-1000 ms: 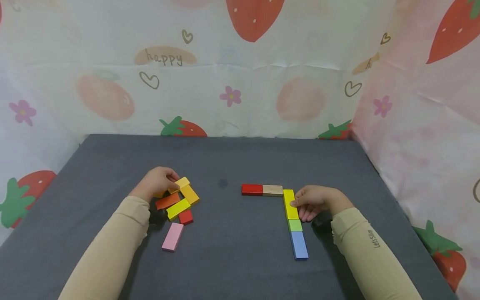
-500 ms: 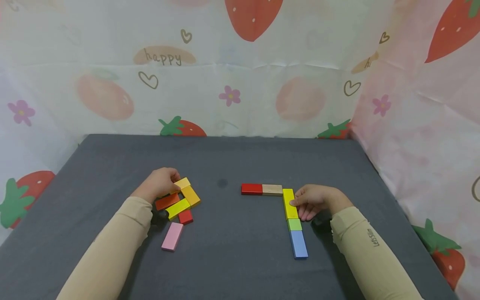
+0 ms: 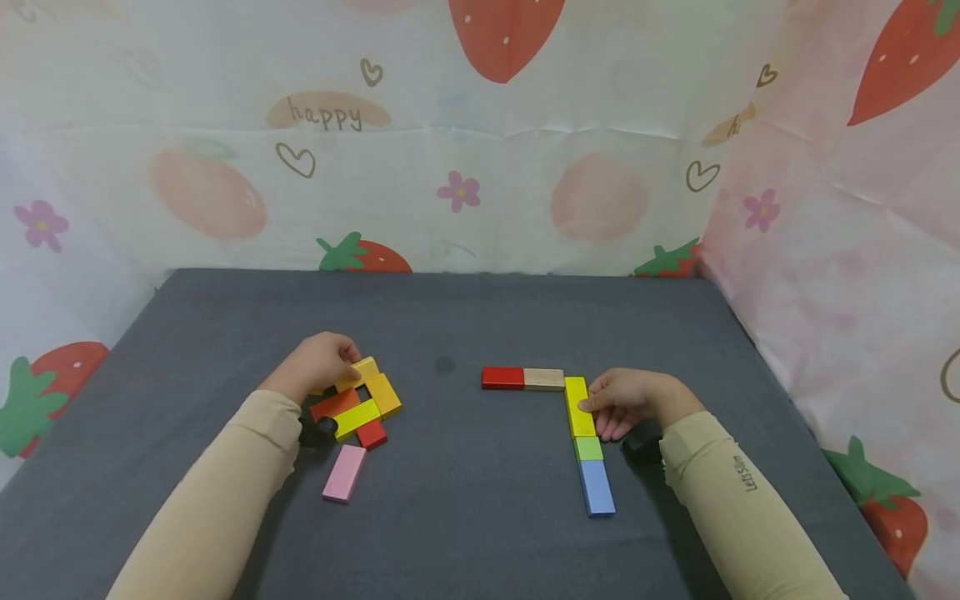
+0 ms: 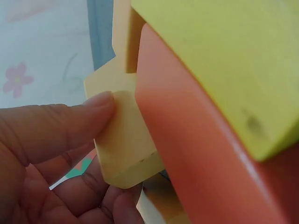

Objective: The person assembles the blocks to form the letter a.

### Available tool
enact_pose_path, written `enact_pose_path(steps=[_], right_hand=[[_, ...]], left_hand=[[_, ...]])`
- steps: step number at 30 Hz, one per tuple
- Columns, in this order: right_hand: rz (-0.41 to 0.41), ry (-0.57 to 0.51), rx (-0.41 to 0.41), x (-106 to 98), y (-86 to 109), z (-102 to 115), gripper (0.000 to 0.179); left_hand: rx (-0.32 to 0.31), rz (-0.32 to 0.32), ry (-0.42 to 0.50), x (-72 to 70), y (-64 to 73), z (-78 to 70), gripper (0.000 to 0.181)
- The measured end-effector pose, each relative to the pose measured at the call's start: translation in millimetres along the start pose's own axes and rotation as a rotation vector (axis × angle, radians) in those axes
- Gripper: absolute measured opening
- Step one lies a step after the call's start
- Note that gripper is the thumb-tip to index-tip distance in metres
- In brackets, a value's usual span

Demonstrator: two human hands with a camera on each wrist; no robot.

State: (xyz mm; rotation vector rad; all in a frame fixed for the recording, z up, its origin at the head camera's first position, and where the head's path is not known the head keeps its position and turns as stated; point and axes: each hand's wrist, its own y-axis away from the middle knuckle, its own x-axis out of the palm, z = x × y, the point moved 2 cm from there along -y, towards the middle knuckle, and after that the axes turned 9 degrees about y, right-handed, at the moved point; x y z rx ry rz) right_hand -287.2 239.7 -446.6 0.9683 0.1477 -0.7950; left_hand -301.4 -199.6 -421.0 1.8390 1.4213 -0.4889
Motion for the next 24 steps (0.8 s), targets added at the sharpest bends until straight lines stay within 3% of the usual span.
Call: enact_pose_path(steps=[7, 12, 24], right_hand=[[0.008, 0.0, -0.006, 0.2, -0.1, 0.4, 0.021], [-0.006, -0.002, 0.005, 0.1, 0.2, 0.4, 0.022], [-0.02, 0.001, 0.016, 0.6, 0.0, -0.1, 0.022]], left_hand=[[0.033, -0.008, 0.037, -6.3, -1.4, 1.9, 0.023], [0.06, 0.01, 0.063, -6.6, 0.4, -7.8, 0.025], [0.127, 0.135, 0.21, 20.0, 10.0, -47.5, 0.023]])
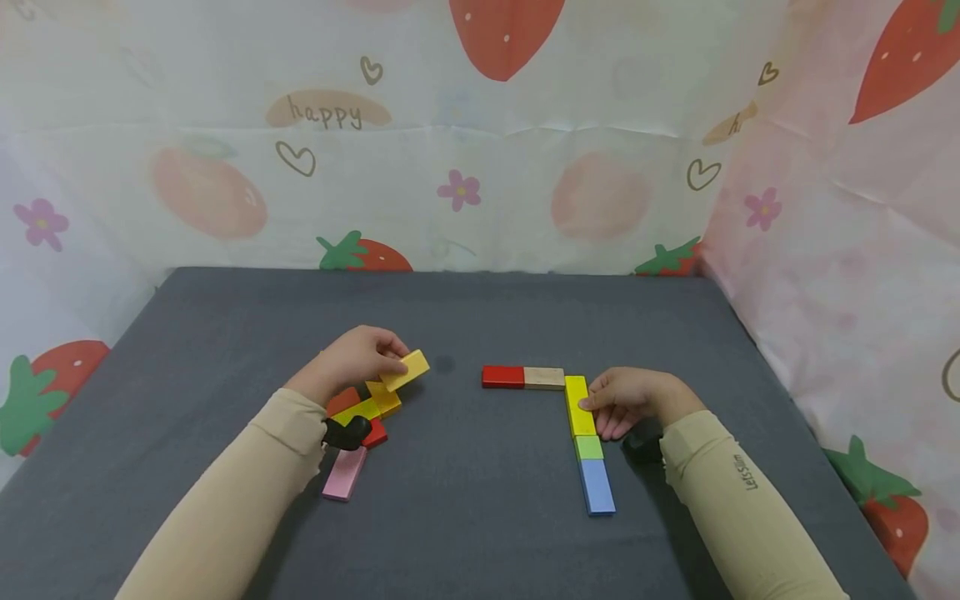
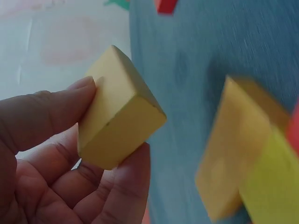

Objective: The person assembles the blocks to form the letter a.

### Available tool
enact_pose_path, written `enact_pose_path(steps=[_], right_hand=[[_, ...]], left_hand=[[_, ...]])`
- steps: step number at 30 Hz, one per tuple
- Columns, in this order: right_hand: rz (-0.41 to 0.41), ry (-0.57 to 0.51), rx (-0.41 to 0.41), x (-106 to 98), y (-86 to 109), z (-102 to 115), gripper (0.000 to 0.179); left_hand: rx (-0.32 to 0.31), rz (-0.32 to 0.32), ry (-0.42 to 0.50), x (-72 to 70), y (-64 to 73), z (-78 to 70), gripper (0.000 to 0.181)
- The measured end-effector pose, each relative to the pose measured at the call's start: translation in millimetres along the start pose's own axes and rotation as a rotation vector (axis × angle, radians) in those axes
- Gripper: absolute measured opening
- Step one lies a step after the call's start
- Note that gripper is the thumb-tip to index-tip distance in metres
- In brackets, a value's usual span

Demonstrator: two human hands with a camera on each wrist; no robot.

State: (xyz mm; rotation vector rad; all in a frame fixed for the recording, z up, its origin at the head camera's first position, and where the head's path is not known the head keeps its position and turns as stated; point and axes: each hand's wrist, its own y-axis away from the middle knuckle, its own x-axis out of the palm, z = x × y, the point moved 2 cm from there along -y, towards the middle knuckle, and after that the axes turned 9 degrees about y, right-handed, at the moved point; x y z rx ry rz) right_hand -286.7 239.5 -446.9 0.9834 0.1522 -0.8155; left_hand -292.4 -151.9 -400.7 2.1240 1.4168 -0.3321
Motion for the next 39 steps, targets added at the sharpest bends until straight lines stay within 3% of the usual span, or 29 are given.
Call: enact_pose_path(steps=[11, 18, 28, 32, 39], right_hand=[[-0.005, -0.005, -0.002, 0.5, 1.8, 0.8, 0.022], [0.015, -0.004, -0.007, -0.1, 0.4, 0.9, 0.022], [0.003, -0.003, 0.024, -1.2, -1.8, 1.1, 0.023], [0.008, 0.003, 0.023, -1.9, -2.9, 0.3, 0.023], [0.024, -0.001, 0.01, -2.1, -2.7, -0.5, 0.023]], left_hand=[[0.065, 0.091, 0.013, 43.8, -6.0, -33.5, 0.019], [0.131, 0.149, -0.054, 77.6, -17.1, -52.1, 0.016], [0.217, 0.24, -0.099, 123.5, -26.0, -67.9, 0.02], [0.227, 0.264, -0.142, 139.4, -29.1, -71.3, 0.02], [0.187, 0.299, -0.169, 162.4, -32.5, -73.5, 0.018]])
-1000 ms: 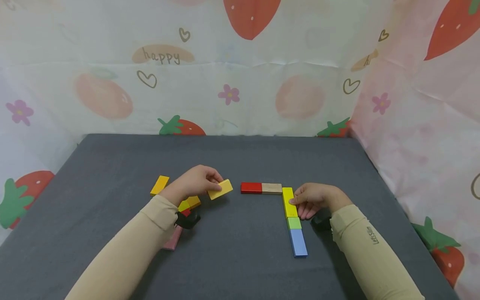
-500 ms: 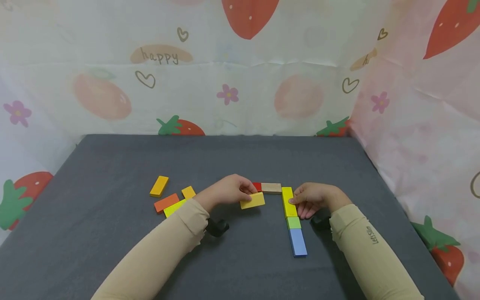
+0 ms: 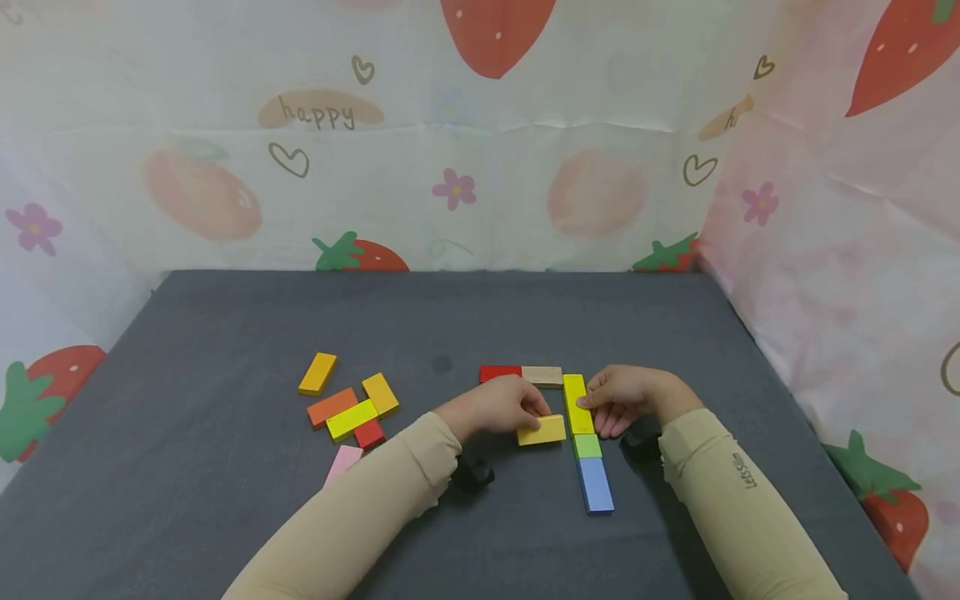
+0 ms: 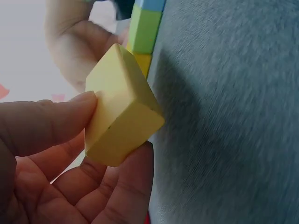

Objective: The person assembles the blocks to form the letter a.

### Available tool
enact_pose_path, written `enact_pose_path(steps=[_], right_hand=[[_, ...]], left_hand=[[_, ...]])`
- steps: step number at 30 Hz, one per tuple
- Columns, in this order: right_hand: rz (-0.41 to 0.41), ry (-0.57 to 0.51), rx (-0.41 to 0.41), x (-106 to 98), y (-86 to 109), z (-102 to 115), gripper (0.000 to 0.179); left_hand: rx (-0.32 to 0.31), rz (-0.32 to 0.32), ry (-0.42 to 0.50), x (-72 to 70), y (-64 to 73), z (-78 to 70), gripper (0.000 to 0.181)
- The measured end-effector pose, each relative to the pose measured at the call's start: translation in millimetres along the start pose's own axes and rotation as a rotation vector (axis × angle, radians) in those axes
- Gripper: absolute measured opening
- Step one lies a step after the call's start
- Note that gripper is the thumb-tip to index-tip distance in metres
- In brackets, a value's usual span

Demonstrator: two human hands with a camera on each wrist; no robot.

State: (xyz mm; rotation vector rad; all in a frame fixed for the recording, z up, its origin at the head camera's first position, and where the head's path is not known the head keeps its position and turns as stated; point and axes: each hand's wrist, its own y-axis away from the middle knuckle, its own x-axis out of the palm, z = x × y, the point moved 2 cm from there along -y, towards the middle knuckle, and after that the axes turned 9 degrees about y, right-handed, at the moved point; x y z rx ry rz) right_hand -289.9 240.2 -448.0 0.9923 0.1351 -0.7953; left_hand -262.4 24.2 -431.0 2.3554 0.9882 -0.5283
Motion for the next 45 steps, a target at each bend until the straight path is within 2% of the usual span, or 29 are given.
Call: enact_pose_path(steps=[6, 18, 24, 34, 41, 45], right_hand=[[0.005, -0.003, -0.012, 0.5, 0.2, 0.3, 0.023], [-0.002, 0.01, -0.027, 0.8, 1.7, -0.1, 0.024], [-0.02, 0.008, -0.02, 0.6, 0.0, -2.3, 0.023], [0.004, -0.006, -0.021, -0.6, -0.5, -1.8, 0.023], [-0.007, -0.001, -0.016, 0.1, -0.5, -1.5, 0.023], [-0.007, -0.001, -0.007, 0.1, -0.5, -1.7, 0.023]], left_hand=[[-0.038, 0.004, 0.03, 9.1, -2.3, 0.1, 0.016], [-0.062, -0.045, -0.091, 16.9, -8.0, -2.0, 0.015], [-0.053, -0.055, -0.146, 19.1, -6.8, -6.4, 0.015], [-0.004, -0.045, -0.16, 19.5, -3.4, -9.8, 0.019], [0.0, -0.049, -0.198, 20.6, -4.5, -9.7, 0.017], [-0.004, -0.056, -0.183, 19.9, -4.0, -8.3, 0.015]])
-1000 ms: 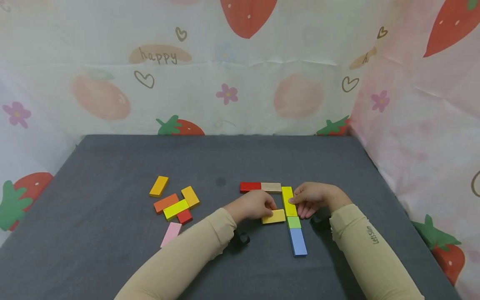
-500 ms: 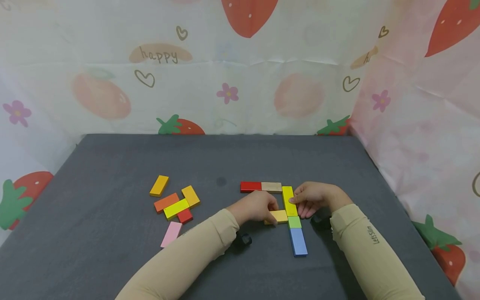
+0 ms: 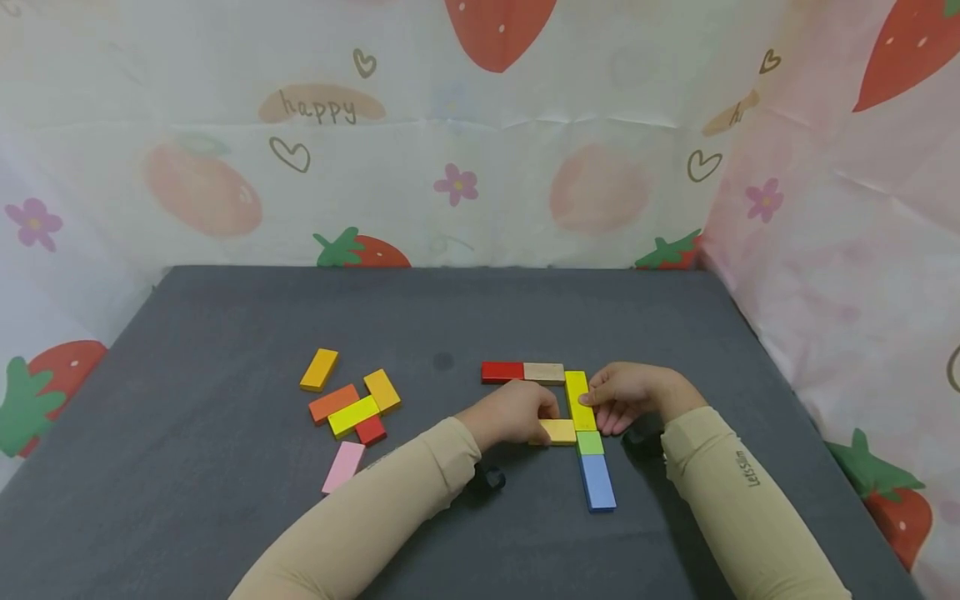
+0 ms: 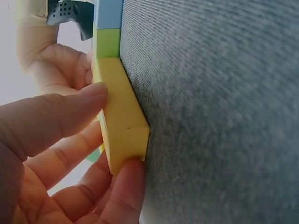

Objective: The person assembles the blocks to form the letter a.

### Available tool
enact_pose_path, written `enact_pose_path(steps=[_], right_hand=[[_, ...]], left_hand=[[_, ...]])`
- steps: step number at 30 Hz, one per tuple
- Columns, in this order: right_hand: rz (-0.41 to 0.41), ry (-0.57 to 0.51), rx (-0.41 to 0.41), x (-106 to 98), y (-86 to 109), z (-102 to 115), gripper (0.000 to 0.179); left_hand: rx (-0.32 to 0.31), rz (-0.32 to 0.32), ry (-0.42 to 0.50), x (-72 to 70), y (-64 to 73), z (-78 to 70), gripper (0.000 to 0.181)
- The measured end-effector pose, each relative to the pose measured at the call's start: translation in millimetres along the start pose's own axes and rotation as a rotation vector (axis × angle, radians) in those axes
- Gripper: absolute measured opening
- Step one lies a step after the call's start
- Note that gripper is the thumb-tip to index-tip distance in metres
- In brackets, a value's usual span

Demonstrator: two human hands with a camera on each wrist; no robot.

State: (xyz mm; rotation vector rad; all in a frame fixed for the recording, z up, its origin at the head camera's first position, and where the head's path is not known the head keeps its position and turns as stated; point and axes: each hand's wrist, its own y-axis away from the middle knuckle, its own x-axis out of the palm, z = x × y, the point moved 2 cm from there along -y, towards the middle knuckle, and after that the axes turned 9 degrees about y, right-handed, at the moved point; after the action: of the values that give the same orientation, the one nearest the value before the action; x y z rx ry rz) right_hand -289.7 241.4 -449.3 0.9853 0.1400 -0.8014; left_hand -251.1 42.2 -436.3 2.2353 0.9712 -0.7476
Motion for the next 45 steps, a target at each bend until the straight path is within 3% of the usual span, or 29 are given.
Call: enact_pose_path(steps=[5, 11, 19, 26, 31, 39, 45], right_hand=[[0.002, -0.006, 0.005, 0.0, -0.6, 0.6, 0.023], [-0.008, -0.001, 0.014, 0.9, -1.3, 0.8, 0.023], [-0.017, 0.006, 0.02, 0.7, 0.2, 1.1, 0.022], [-0.009, -0.001, 0.023, 0.8, -0.1, 2.0, 0.022], [-0.014, 0.003, 0.023, 0.7, 0.1, 1.5, 0.023], [-0.008, 0.001, 0.015, 0.3, 0.5, 0.9, 0.023], [-0.011, 0.006, 0.015, 0.1, -1.1, -0.3, 0.024]], left_hand=[[0.008, -0.018, 0.035, -7.2, 2.5, 6.3, 0.016], [0.036, -0.052, 0.101, -29.1, 8.8, 24.1, 0.023], [-0.044, -0.112, 0.218, -63.5, 28.3, 51.0, 0.024], [-0.07, -0.183, 0.232, -98.9, 54.0, 81.5, 0.031], [-0.143, -0.232, 0.25, -117.2, 70.2, 107.3, 0.034], [-0.225, -0.293, 0.273, -132.3, 86.1, 134.5, 0.037], [-0.279, -0.282, 0.295, -131.7, 90.1, 148.7, 0.037]])
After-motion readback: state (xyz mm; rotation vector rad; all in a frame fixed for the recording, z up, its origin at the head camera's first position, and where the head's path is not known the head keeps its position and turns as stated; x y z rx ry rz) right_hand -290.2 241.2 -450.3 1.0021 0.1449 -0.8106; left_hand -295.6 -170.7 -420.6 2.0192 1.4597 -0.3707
